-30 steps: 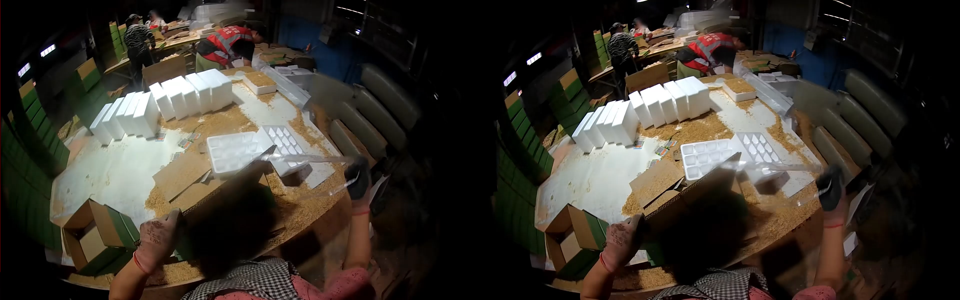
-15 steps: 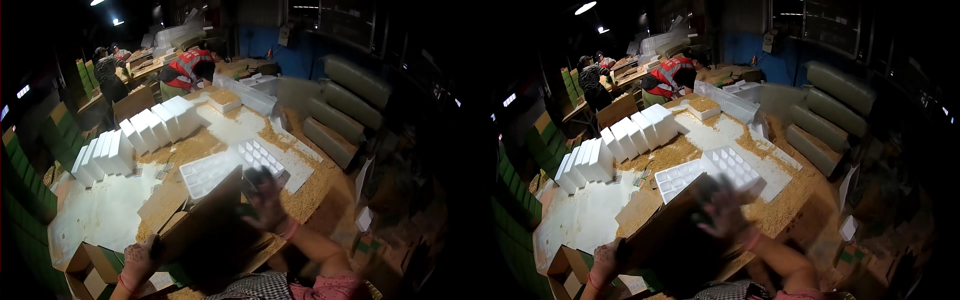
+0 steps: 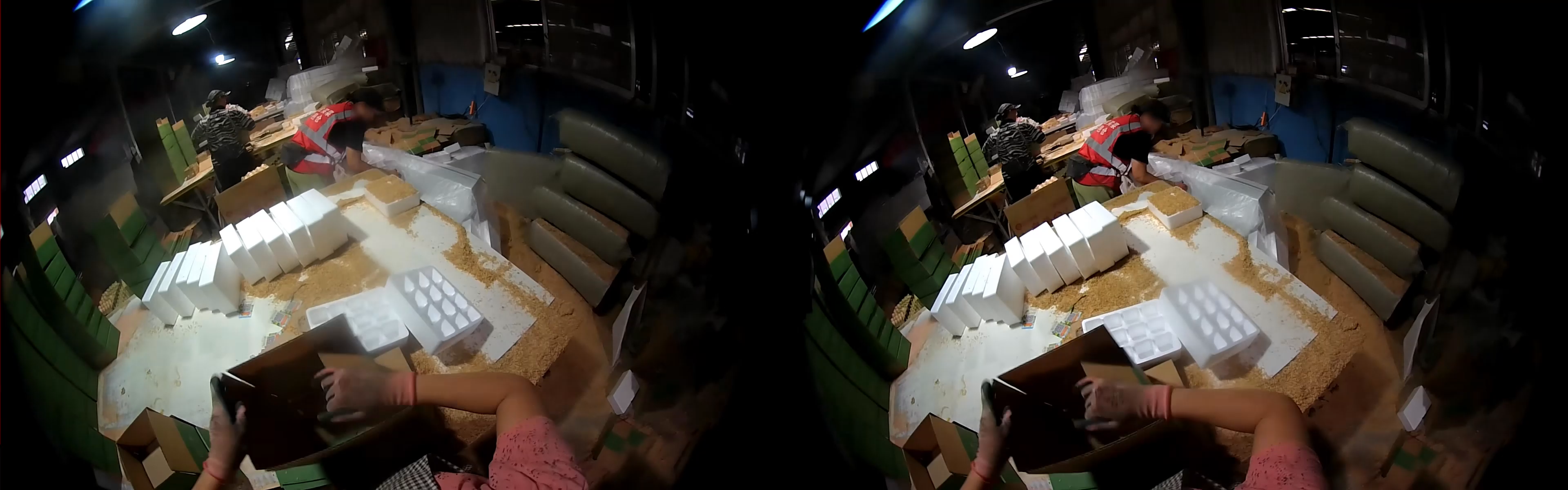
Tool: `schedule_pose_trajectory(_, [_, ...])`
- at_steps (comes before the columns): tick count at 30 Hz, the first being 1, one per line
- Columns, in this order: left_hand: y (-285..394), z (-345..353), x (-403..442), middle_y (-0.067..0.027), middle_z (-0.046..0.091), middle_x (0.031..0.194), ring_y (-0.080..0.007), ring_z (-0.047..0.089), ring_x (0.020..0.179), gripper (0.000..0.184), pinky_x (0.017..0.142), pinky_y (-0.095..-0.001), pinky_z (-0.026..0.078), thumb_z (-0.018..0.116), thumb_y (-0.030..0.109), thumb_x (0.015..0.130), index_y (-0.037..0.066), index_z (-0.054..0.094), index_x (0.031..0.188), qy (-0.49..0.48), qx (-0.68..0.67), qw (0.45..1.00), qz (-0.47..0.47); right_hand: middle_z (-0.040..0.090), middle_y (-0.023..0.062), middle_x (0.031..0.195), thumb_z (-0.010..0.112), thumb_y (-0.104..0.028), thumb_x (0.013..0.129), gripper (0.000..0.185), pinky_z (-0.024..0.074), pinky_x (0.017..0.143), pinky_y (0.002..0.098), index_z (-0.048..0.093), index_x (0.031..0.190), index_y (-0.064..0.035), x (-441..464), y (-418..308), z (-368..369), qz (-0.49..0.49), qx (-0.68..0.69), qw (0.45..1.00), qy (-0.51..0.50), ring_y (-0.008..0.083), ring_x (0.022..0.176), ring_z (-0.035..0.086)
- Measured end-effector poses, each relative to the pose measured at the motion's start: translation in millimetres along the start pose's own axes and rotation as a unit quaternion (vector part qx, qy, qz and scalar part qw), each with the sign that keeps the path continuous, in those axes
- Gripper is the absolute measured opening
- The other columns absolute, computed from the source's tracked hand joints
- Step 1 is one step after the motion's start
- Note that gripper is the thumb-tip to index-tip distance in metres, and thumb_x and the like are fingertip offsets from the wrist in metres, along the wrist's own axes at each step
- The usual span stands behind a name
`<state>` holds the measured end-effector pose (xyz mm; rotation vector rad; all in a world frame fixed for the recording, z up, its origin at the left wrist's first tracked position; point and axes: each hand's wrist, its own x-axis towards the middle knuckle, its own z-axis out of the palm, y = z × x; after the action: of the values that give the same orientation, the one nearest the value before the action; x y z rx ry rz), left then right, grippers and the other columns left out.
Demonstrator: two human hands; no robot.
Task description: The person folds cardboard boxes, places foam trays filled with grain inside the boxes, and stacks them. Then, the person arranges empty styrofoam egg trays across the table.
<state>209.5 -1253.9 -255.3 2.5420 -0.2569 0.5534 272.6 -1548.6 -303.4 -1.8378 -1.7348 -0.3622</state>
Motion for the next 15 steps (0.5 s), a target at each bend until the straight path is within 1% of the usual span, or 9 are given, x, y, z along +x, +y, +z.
schedule_pose_trajectory(1, [44,10,11,-0.0259,0.046,0.132,-0.0403,0.044,0.124,0.061,0.107,-0.0439,0.034,0.062,0.008,0.083,-0.003,0.035,0.137,0.095,0.043,0.989,0.107,0.059,0.0065,0.077,0.054,-0.029,0.086,0.023,0.0357,0.101,0.0459,0.057,0.071,-0.0112,-9,9,33,0.068,-0.124,0.977,-0.161,0.0246,0.083,0.057])
schedule_pose_trajectory(2, [62,17,11,-0.0239,0.042,0.136,-0.0403,0.04,0.127,0.062,0.109,-0.0458,0.03,0.061,0.012,0.084,0.0,0.035,0.139,0.066,0.025,0.965,0.252,0.06,0.0062,0.093,0.052,-0.025,0.087,0.015,0.0328,0.106,0.046,0.061,0.082,-0.014,-23,23,56,0.047,-0.166,0.953,-0.25,0.023,0.1,0.056])
schedule_pose_trajectory(4, [82,42,20,-0.0199,0.036,0.142,-0.0396,0.036,0.13,0.061,0.111,-0.0506,0.024,0.057,0.02,0.087,0.005,0.035,0.142,-0.072,0.018,0.882,0.465,0.057,0.0059,0.109,0.051,-0.019,0.086,0.016,0.0293,0.109,0.0474,0.06,0.1,-0.0165,18,36,28,-0.064,-0.073,0.988,0.124,0.0246,0.114,0.051])
schedule_pose_trajectory(5, [86,65,24,-0.018,0.034,0.144,-0.0388,0.035,0.131,0.06,0.111,-0.0533,0.022,0.055,0.024,0.089,0.007,0.036,0.142,-0.187,0.026,0.83,0.525,0.053,0.0081,0.118,0.054,-0.019,0.084,0.026,0.0289,0.109,0.048,0.056,0.11,-0.0156,39,46,-9,-0.045,-0.185,0.965,0.18,0.0265,0.117,0.049])
schedule_pose_trajectory(7, [76,132,1,-0.0186,0.033,0.145,-0.0403,0.032,0.132,0.056,0.112,-0.0537,0.02,0.05,0.029,0.091,0.007,0.037,0.142,-0.303,-0.095,0.849,0.423,0.049,0.0123,0.126,0.063,-0.032,0.082,0.042,0.0284,0.109,0.0497,0.055,0.119,-0.0133,86,61,-80,0.064,-0.378,0.875,0.296,0.0286,0.119,0.044])
schedule_pose_trajectory(9, [61,151,-2,-0.0194,0.025,0.15,-0.0397,0.023,0.139,0.064,0.114,-0.0519,0.016,0.049,0.034,0.09,0.008,0.03,0.146,-0.322,-0.091,0.859,0.387,0.039,0.0176,0.143,0.055,-0.053,0.086,0.064,0.0248,0.105,0.0557,0.046,0.134,-0.0106,71,107,-66,0.335,-0.376,0.852,0.142,0.0359,0.134,0.032])
schedule_pose_trajectory(11, [62,119,16,-0.0215,0.016,0.153,-0.0383,0.012,0.143,0.063,0.115,-0.051,0.009,0.041,0.037,0.095,0.005,0.024,0.147,-0.429,-0.26,0.796,0.339,0.035,0.0242,0.146,0.044,-0.06,0.089,0.069,0.0216,0.102,0.0639,0.041,0.138,-0.011,42,77,-41,0.399,-0.259,0.876,-0.077,0.0414,0.135,0.032])
schedule_pose_trajectory(13, [76,81,20,-0.0226,0.018,0.153,-0.0381,0.011,0.143,0.065,0.116,-0.051,0.008,0.039,0.044,0.096,0.004,0.027,0.146,-0.499,-0.226,0.743,0.384,0.039,0.0228,0.143,0.049,-0.052,0.091,0.064,0.0286,0.101,0.0616,0.039,0.139,-0.011,7,23,-13,0.37,-0.281,0.879,-0.107,0.042,0.132,0.035])
schedule_pose_trajectory(15, [78,65,32,-0.0238,0.021,0.151,-0.0395,0.014,0.142,0.07,0.115,-0.052,0.008,0.041,0.049,0.094,0.004,0.028,0.146,-0.434,-0.106,0.812,0.375,0.039,0.0212,0.143,0.05,-0.045,0.092,0.06,0.0314,0.102,0.0576,0.039,0.14,-0.0105,-35,50,34,0.35,-0.282,0.889,-0.085,0.0412,0.132,0.035])
